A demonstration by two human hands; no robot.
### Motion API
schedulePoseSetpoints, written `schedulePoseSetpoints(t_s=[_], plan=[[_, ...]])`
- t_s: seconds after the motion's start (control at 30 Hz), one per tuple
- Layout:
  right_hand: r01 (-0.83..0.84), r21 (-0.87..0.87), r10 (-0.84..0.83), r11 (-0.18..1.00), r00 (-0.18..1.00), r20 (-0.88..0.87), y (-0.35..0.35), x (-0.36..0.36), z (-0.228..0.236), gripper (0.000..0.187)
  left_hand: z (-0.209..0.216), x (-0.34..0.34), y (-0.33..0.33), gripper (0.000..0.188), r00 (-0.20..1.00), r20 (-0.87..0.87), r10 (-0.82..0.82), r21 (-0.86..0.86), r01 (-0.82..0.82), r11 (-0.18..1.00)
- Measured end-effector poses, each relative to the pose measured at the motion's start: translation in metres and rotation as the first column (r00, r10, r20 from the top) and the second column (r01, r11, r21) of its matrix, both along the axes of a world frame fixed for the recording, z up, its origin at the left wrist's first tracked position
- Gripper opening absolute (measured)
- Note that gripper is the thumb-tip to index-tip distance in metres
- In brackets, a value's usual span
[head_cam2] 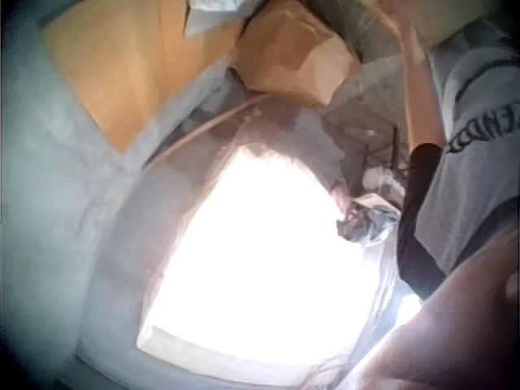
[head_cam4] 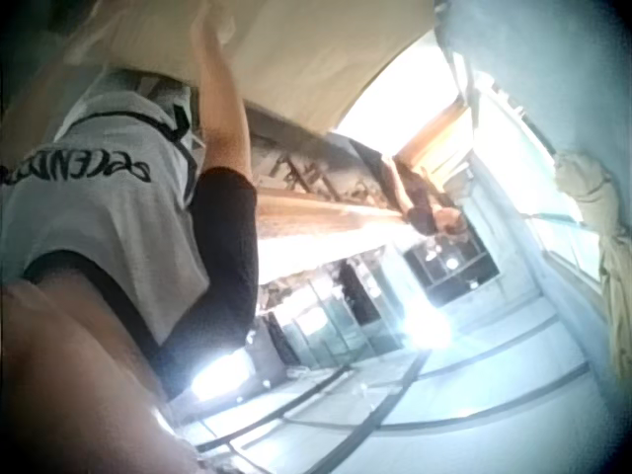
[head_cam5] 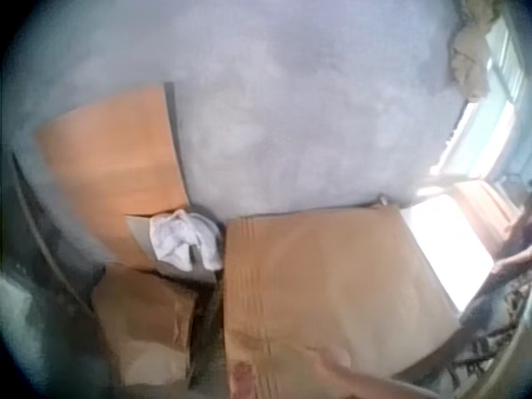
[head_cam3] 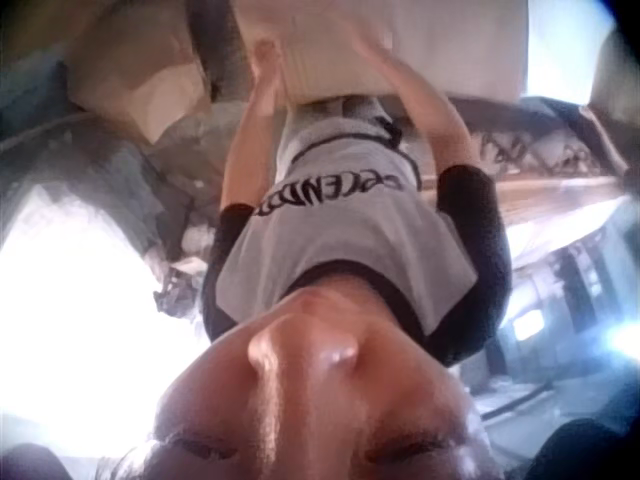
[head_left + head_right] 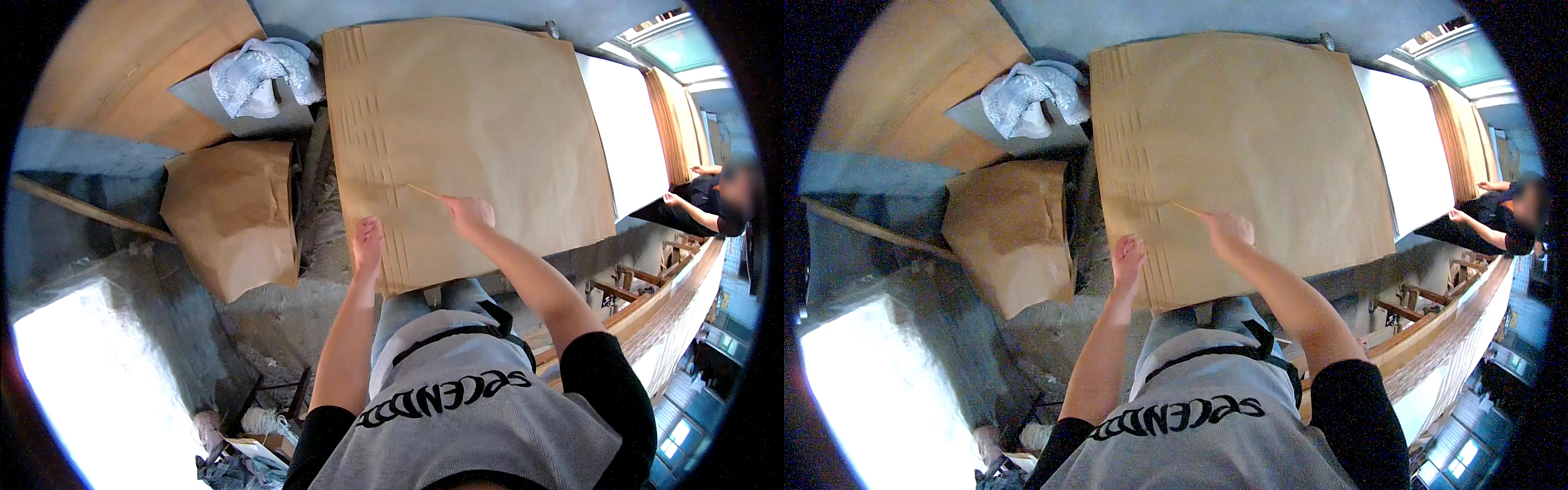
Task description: The person repeatedly picks up a thin white sheet from a stack on a workbench, uses a thin stick to separate it from the sheet below, and places it on a separate pile. The process is repeated multiple times in a workshop environment.
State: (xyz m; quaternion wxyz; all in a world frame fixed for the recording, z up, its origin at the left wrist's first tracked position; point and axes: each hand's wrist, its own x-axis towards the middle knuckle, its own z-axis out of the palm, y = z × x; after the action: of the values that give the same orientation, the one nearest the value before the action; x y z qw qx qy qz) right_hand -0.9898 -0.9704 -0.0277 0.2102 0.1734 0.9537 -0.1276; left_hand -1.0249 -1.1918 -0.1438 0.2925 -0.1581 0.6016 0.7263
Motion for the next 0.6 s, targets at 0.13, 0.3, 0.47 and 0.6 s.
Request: schedulePoseSetpoints(t_s=[0.13, 0.3, 0.47, 0.6], plan=[[0.040, -0.041, -0.042, 0.998, 0.999, -0.032, 0.010, 0.010, 0.010, 0.041, 0.019, -0.001, 0.012, 0.019, 0.997, 0.059, 0.049, -0.077, -0.044, 0.996], [0.090, -0.100, -0.094, 0.991, 0.995, -0.034, 0.029, 0.048, -0.003, 0.035, 0.012, 0.006, 0.018, 0.025, 0.995, 0.098, 0.009, -0.115, 0.002, 0.993], [0.323, -0.428, -0.386, 0.844, 0.920, -0.068, 0.077, 0.092, -0.020, 0.026, 0.057, 0.025, 0.008, 0.037, 0.921, 0.241, -0.307, 0.000, 0.316, 0.949], [0.439, -0.730, -0.609, 0.524, 0.792, 0.039, 0.131, 0.137, -0.017, 0.023, 0.044, 0.095, -0.014, 0.046, 0.935, 0.288, -0.208, 0.400, 0.080, 0.913]])
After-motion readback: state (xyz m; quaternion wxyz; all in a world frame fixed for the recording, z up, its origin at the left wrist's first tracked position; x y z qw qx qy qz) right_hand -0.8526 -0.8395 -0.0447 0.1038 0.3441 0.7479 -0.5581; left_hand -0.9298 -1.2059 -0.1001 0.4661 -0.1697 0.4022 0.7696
